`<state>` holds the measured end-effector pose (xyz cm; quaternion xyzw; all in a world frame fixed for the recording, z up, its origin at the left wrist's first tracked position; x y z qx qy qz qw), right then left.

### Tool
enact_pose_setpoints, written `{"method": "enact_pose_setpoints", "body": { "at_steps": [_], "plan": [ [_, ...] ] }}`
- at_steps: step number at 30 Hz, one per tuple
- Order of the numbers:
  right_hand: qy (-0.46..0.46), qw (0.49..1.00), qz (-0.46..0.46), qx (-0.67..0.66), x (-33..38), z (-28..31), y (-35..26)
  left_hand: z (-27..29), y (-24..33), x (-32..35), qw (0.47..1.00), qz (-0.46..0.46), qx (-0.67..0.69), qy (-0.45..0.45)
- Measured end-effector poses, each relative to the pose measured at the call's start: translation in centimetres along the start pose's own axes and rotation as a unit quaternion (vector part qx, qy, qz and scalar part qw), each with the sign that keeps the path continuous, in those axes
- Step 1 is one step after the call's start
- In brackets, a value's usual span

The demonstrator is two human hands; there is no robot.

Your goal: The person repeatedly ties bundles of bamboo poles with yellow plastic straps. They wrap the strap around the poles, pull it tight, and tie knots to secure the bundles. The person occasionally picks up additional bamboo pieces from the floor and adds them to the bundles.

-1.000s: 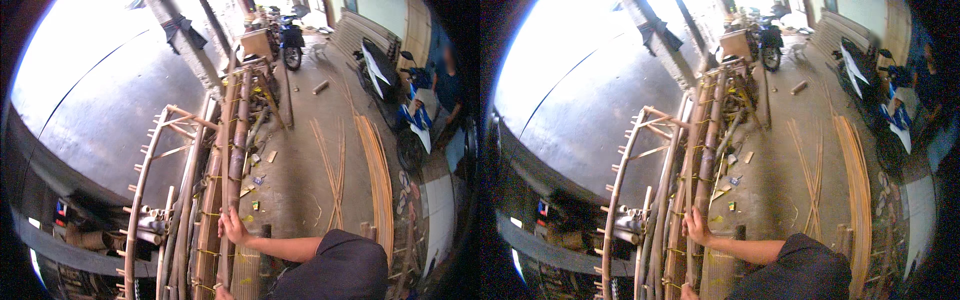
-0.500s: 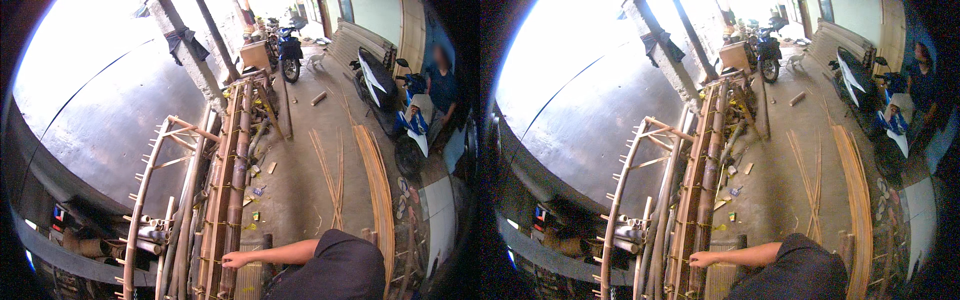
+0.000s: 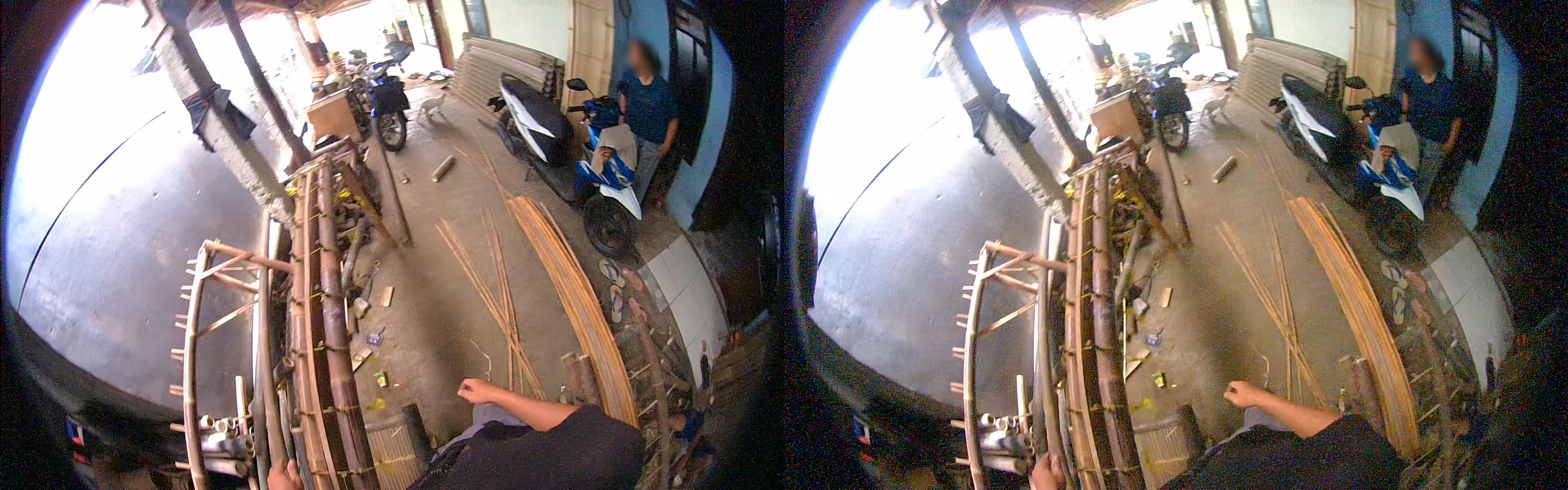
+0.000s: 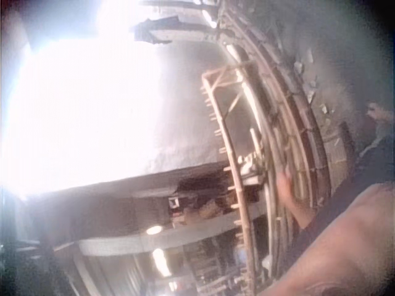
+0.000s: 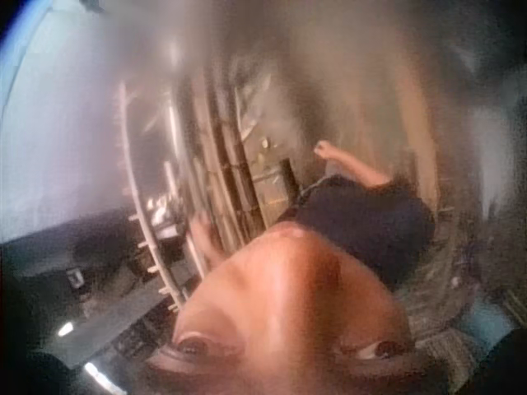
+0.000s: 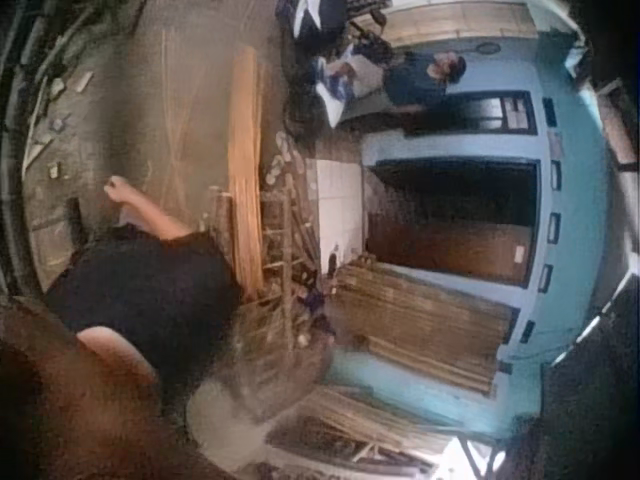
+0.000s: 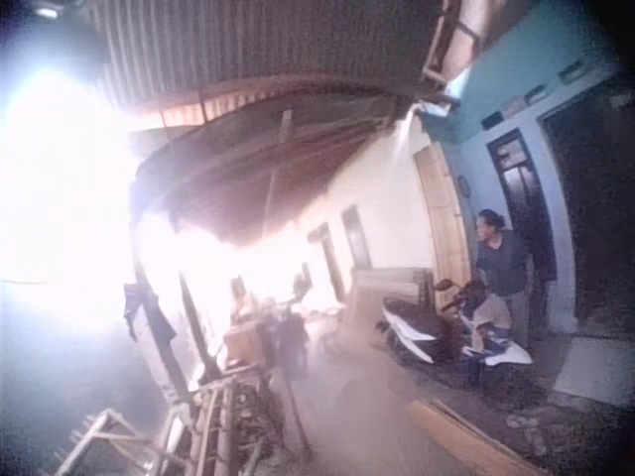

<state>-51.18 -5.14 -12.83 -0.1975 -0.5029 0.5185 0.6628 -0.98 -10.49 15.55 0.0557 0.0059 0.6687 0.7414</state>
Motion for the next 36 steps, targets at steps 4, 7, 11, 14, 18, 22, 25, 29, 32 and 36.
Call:
{"method": "enact_pose_setpoints", "body": {
  "at_steps": [4, 7, 11, 14, 18, 22, 25, 29, 32, 36],
  "plan": [
    [0.09, 0.994, -0.052, -0.033, 2.5, 3.7, 5.3, -1.7, 6.0, -9.5, 0.991, -0.122, 0.036, 0.034],
    [0.133, 0.98, -0.122, -0.079, 3.2, 6.7, 9.5, 0.8, 17.0, -16.0, 0.988, -0.101, 0.106, -0.05],
    [0.205, 0.963, -0.17, -0.047, 2.8, 12.1, 11.0, 2.3, 28.1, -22.3, 0.97, -0.173, 0.137, -0.103],
    [0.261, 0.939, -0.198, -0.099, 2.0, 16.3, 12.0, 1.6, 34.1, -27.6, 0.952, -0.237, 0.145, -0.13],
    [0.324, 0.918, -0.221, -0.063, 1.1, 22.1, 11.5, 3.8, 42.9, -30.5, 0.94, -0.299, 0.109, -0.126],
    [0.334, 0.885, -0.288, -0.148, 0.9, 25.9, 9.8, 2.2, 47.8, -34.6, 0.913, -0.337, 0.127, -0.193],
    [0.35, 0.896, -0.255, -0.1, -2.1, 25.4, 12.0, 2.2, 49.6, -37.2, 0.907, -0.356, 0.099, -0.2],
    [0.261, 0.922, -0.278, -0.074, -7.5, 26.6, 8.3, 0.2, 48.5, -44.2, 0.91, -0.357, 0.111, -0.177],
    [0.173, 0.951, -0.239, -0.09, -14.9, 26.8, 8.4, 0.8, 47.8, -49.6, 0.921, -0.318, 0.143, -0.174],
    [0.129, 0.978, -0.159, 0.05, -25.7, 30.1, 8.5, -0.4, 44.7, -58.5, 0.94, -0.267, 0.171, -0.126]
  ]
}}
Point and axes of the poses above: each hand's wrist, its own x-axis away from the middle knuckle, its own z-axis out of the back of the hand, y = z × x, the point moved 2 cm from there along -x, towards the middle knuckle, and after that the axes turned 5 degrees about -y, right-handed, at the moved point
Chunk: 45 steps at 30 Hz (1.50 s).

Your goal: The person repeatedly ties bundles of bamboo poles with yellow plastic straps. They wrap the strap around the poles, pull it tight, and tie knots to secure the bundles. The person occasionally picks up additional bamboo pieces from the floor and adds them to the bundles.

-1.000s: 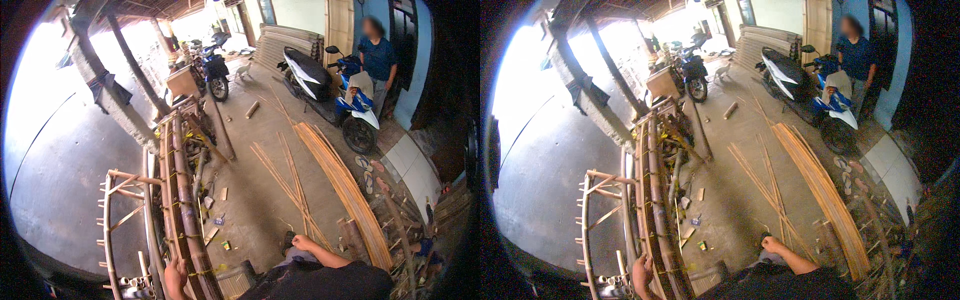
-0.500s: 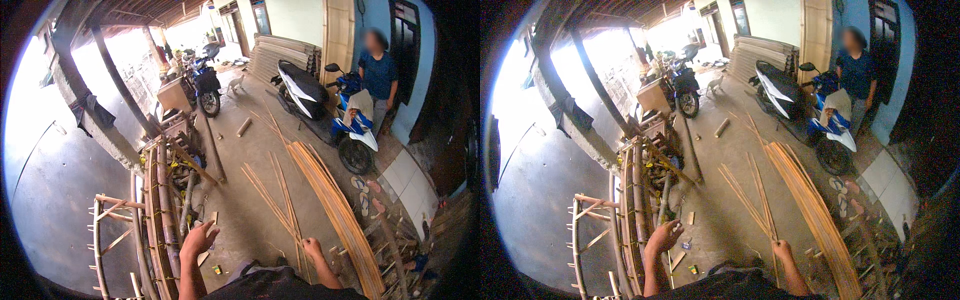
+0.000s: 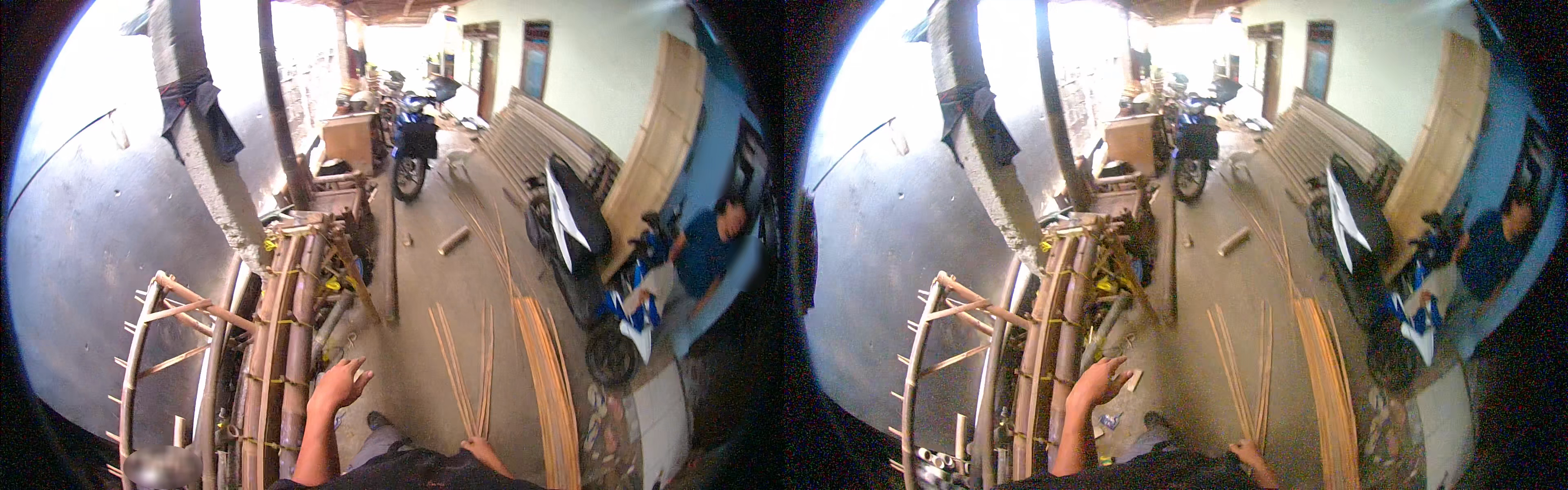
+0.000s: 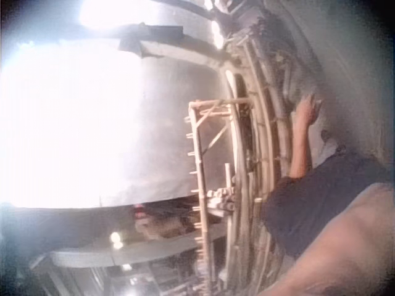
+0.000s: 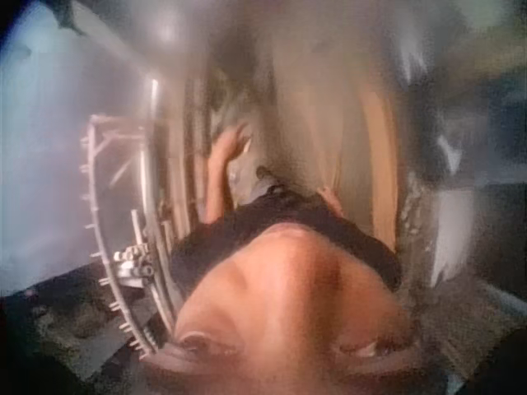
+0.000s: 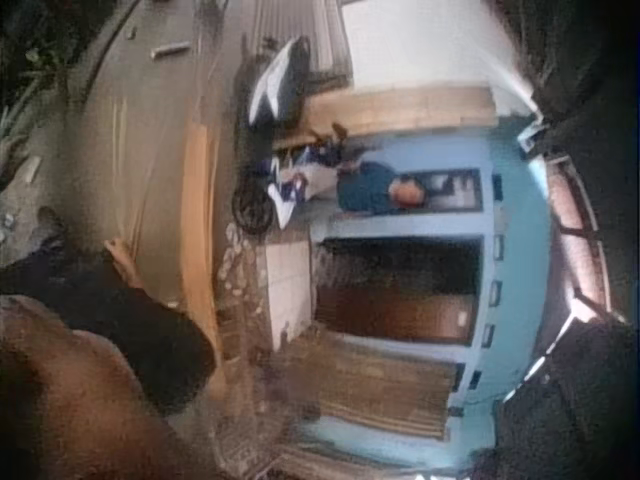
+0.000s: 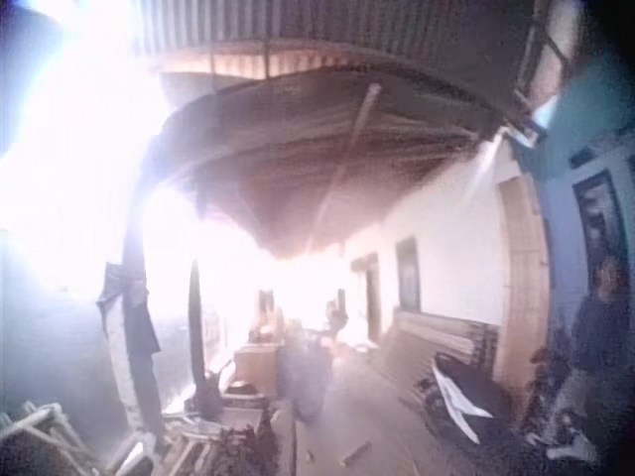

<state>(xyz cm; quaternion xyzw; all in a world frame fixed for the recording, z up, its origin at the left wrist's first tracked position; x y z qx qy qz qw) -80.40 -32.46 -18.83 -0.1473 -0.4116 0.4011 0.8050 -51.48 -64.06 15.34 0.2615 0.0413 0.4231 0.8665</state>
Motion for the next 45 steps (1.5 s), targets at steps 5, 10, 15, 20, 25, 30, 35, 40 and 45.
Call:
{"method": "enact_pose_setpoints", "body": {
  "at_steps": [5, 10, 15, 20, 25, 30, 35, 40, 45],
  "plan": [
    [0.016, 0.998, 0.017, 0.06, -10.6, 3.8, -9.4, 5.8, -7.9, -3.9, 0.993, 0.118, -0.004, 0.031],
    [0.015, 0.999, 0.05, -0.01, -20.2, 8.0, -18.4, 10.9, -12.5, -4.9, 0.981, 0.154, 0.0, 0.121],
    [-0.079, 0.98, 0.141, 0.114, -26.0, 9.4, -27.8, 10.6, -15.9, -5.1, 0.948, 0.241, 0.01, 0.209],
    [-0.176, 0.932, 0.278, 0.15, -31.8, 7.5, -34.3, 8.6, -17.7, -5.8, 0.911, 0.328, 0.058, 0.243],
    [-0.299, 0.867, 0.338, 0.211, -37.4, 9.4, -40.8, 7.1, -19.9, -10.8, 0.878, 0.331, 0.045, 0.343],
    [-0.295, 0.846, 0.376, 0.238, -43.6, 13.3, -46.4, 9.1, -23.7, -18.2, 0.859, 0.426, 0.034, 0.282],
    [-0.303, 0.852, 0.375, 0.204, -47.6, 15.8, -49.8, 7.7, -30.7, -19.0, 0.833, 0.452, 0.177, 0.263],
    [-0.333, 0.878, 0.319, 0.132, -49.8, 15.2, -48.8, 12.3, -30.6, -15.8, 0.801, 0.408, 0.327, 0.292],
    [-0.362, 0.845, 0.342, 0.194, -48.6, 12.3, -47.7, 10.6, -30.4, -19.8, 0.887, 0.392, 0.129, 0.206]
  ]
}}
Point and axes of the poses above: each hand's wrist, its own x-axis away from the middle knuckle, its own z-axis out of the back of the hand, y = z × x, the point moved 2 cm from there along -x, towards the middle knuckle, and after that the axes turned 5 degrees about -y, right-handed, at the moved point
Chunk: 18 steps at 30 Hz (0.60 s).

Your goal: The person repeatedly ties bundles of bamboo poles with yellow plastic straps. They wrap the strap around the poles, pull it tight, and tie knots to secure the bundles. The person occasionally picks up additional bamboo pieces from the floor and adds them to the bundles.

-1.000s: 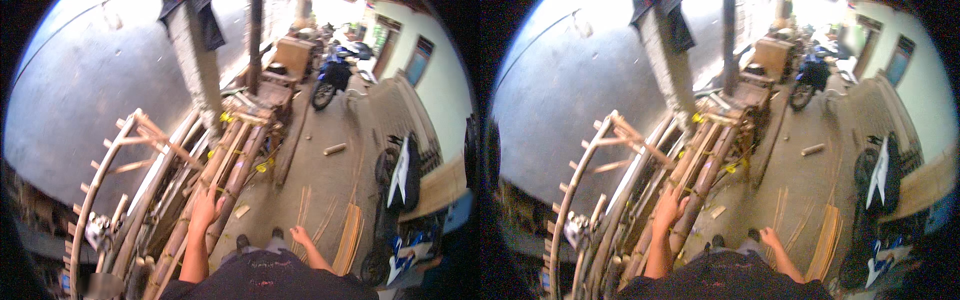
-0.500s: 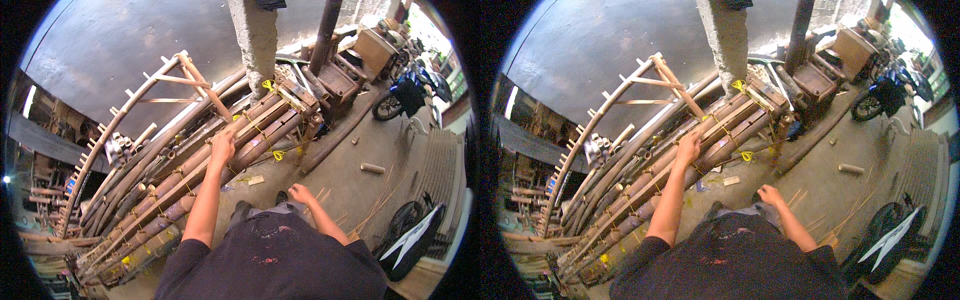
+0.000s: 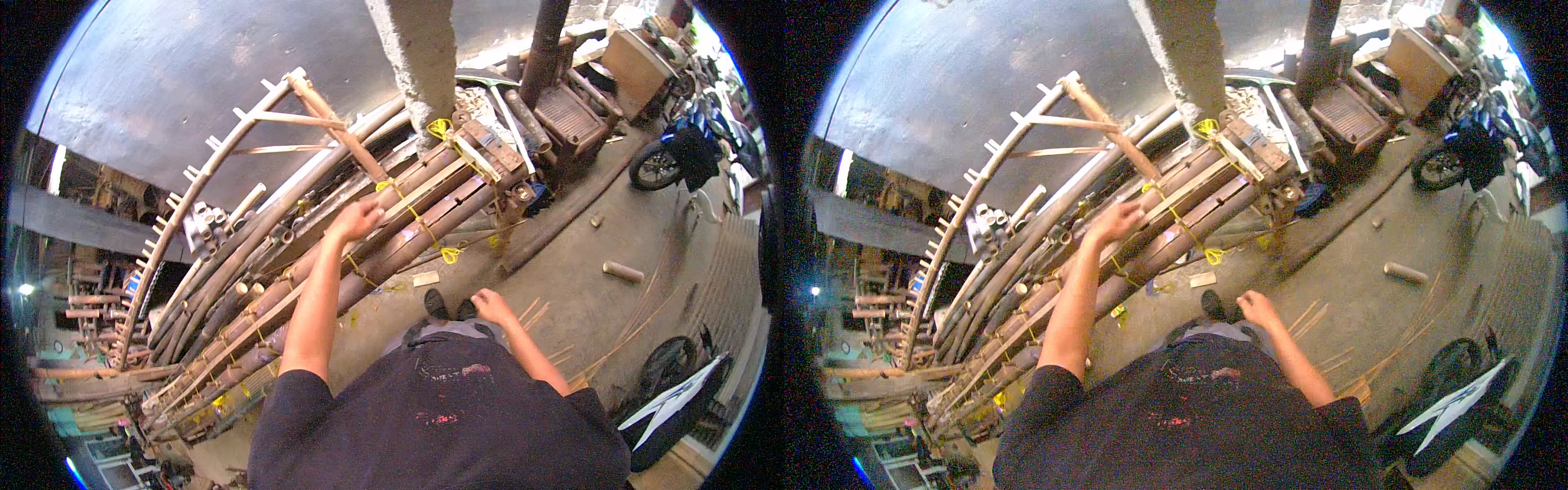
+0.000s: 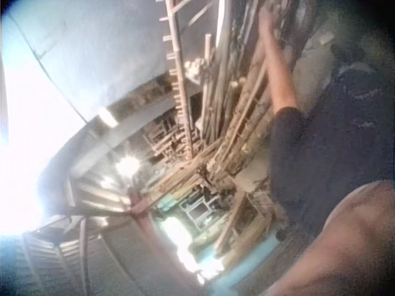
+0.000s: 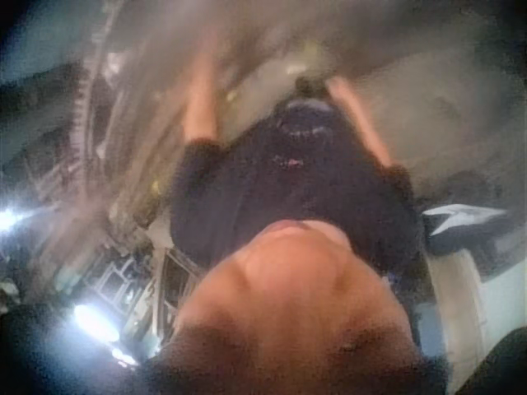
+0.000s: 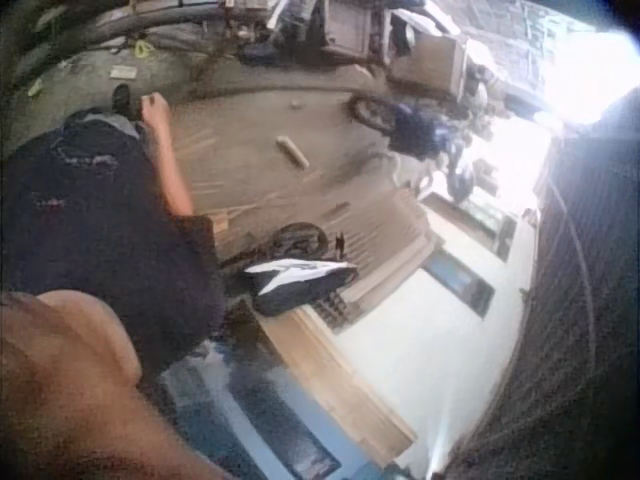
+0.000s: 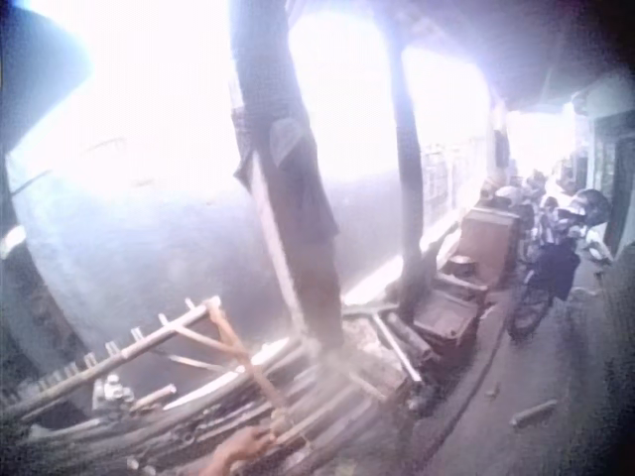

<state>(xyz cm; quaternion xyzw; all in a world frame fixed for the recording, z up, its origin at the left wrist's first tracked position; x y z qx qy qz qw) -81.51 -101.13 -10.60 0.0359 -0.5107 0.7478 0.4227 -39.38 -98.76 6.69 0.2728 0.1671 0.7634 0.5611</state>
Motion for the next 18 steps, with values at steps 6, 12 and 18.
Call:
{"method": "enact_pose_setpoints", "body": {
  "at_steps": [6, 12, 18],
  "plan": [
    [-0.042, 0.999, 0.029, -0.006, -0.9, 1.1, -6.8, -2.2, 3.5, 1.1, 0.992, -0.012, -0.054, 0.118],
    [0.001, 0.996, 0.05, -0.067, -4.4, 1.6, -7.5, -0.7, 5.5, 2.7, 0.996, -0.003, 0.011, 0.091],
    [-0.101, 0.972, 0.116, -0.176, -6.4, 1.9, -14.1, -3.3, 5.0, 0.3, 0.996, 0.006, 0.028, 0.089]
  ]
}}
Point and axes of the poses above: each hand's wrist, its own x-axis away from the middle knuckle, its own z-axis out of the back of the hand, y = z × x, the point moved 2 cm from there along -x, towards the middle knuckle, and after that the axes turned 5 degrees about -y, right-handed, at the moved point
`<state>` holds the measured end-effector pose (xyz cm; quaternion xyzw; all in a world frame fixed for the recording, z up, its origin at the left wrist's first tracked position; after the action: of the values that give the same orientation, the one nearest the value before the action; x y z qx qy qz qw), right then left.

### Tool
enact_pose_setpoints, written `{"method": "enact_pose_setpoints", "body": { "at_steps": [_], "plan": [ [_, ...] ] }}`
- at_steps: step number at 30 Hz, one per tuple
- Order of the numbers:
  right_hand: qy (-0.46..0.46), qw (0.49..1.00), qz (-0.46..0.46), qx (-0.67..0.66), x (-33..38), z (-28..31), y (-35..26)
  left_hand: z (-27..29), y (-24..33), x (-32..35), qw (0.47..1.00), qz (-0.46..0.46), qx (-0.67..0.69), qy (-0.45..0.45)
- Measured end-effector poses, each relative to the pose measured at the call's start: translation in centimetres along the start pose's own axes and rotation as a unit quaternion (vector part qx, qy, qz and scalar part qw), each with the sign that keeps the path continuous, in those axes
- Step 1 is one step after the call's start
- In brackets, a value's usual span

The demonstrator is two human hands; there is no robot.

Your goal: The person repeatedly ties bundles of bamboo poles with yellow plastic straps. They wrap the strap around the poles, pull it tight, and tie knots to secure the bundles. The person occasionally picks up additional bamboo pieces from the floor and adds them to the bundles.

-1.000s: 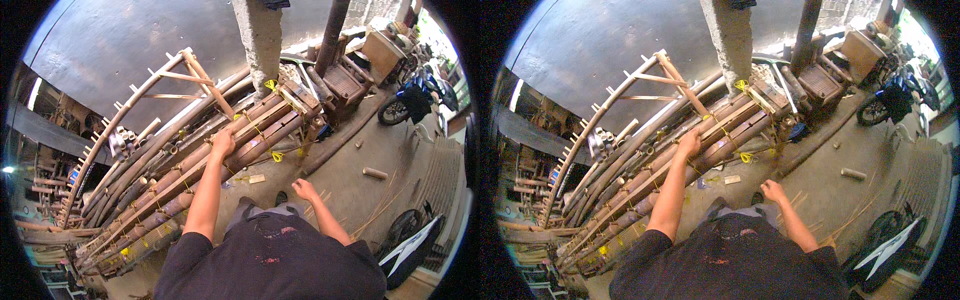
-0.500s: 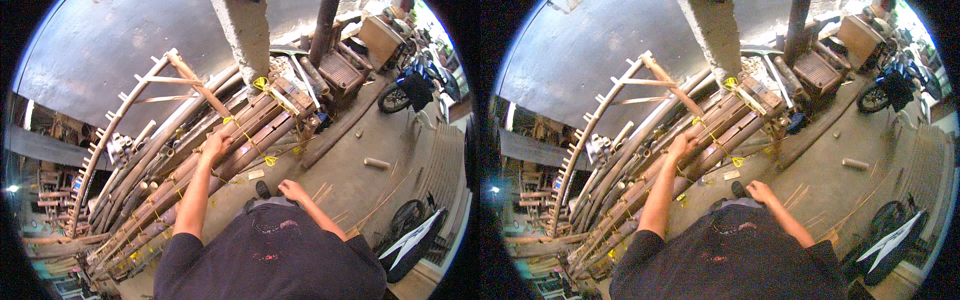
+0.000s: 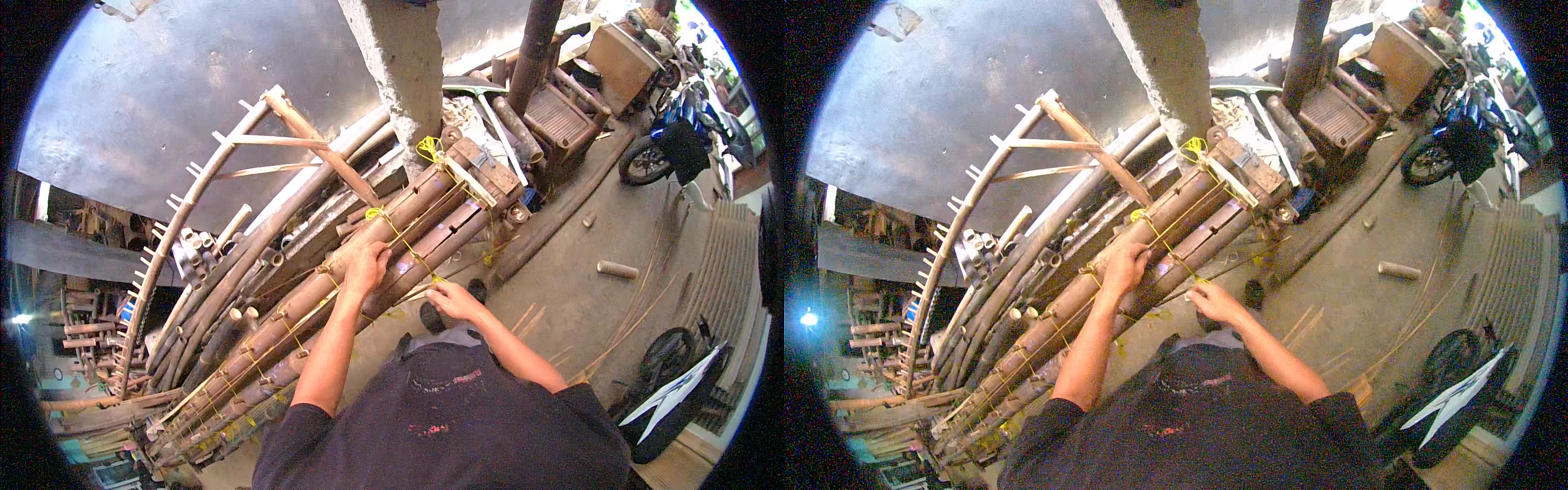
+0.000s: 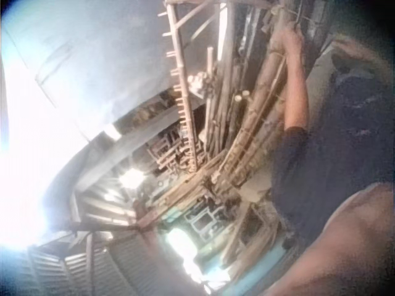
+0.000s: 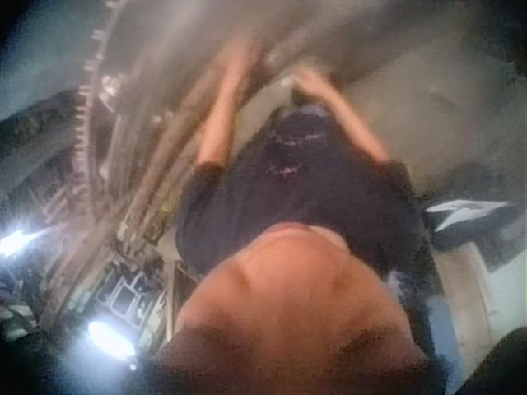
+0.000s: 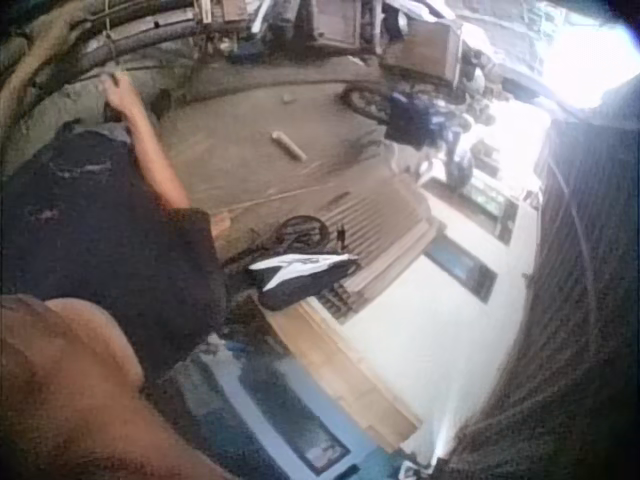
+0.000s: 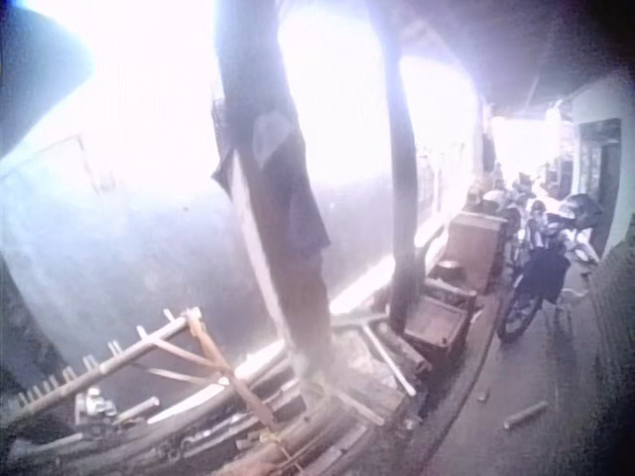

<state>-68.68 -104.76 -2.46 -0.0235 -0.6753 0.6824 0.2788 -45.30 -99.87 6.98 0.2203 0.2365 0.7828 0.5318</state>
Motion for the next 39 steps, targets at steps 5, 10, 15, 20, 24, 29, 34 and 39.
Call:
{"method": "enact_pose_setpoints", "body": {
  "at_steps": [5, 10, 15, 20, 24, 29, 34, 39],
  "plan": [
    [0.026, 0.846, -0.118, -0.52, -1.3, -0.4, -4.4, -1.1, 1.0, -1.0, 1.0, -0.018, -0.023, 0.008],
    [0.3, 0.813, 0.108, -0.488, -5.8, 0.9, -9.4, -2.9, 4.2, -1.6, 0.986, 0.119, -0.113, 0.012],
    [-0.05, 0.915, 0.368, -0.159, -3.7, 0.9, -24.0, -4.8, 0.1, -1.5, 0.979, 0.064, 0.189, 0.04],
    [-0.048, 0.796, -0.183, -0.575, -1.4, -0.6, -13.9, -3.8, 1.8, -2.1, 0.992, 0.055, -0.109, 0.03],
    [0.233, 0.749, -0.104, -0.611, -3.9, 0.6, -6.2, -3.4, 3.0, -2.0, 0.993, 0.054, -0.093, 0.043],
    [0.207, 0.87, 0.448, -0.02, -4.3, 0.4, -19.8, -4.7, 0.6, -1.2, 0.994, 0.048, -0.069, 0.069],
    [-0.138, 0.847, 0.473, 0.198, -10.9, -4.4, -25.0, -4.8, -0.4, -2.2, 0.984, -0.087, -0.023, 0.153],
    [0.131, 0.808, 0.051, 0.572, -19.9, 2.7, -15.5, -1.8, 2.3, -2.4, 0.998, 0.026, 0.033, -0.043]
  ]
}}
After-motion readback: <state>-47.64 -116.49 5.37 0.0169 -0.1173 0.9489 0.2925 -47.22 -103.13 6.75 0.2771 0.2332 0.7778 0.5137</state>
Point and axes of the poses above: each hand's wrist, its own x-axis away from the middle knuckle, its own z-axis out of the back of the hand, y = z × x, the point moved 2 cm from there along -x, towards the middle knuckle, and after that the axes turned 5 degrees about -y, right-handed, at the moved point
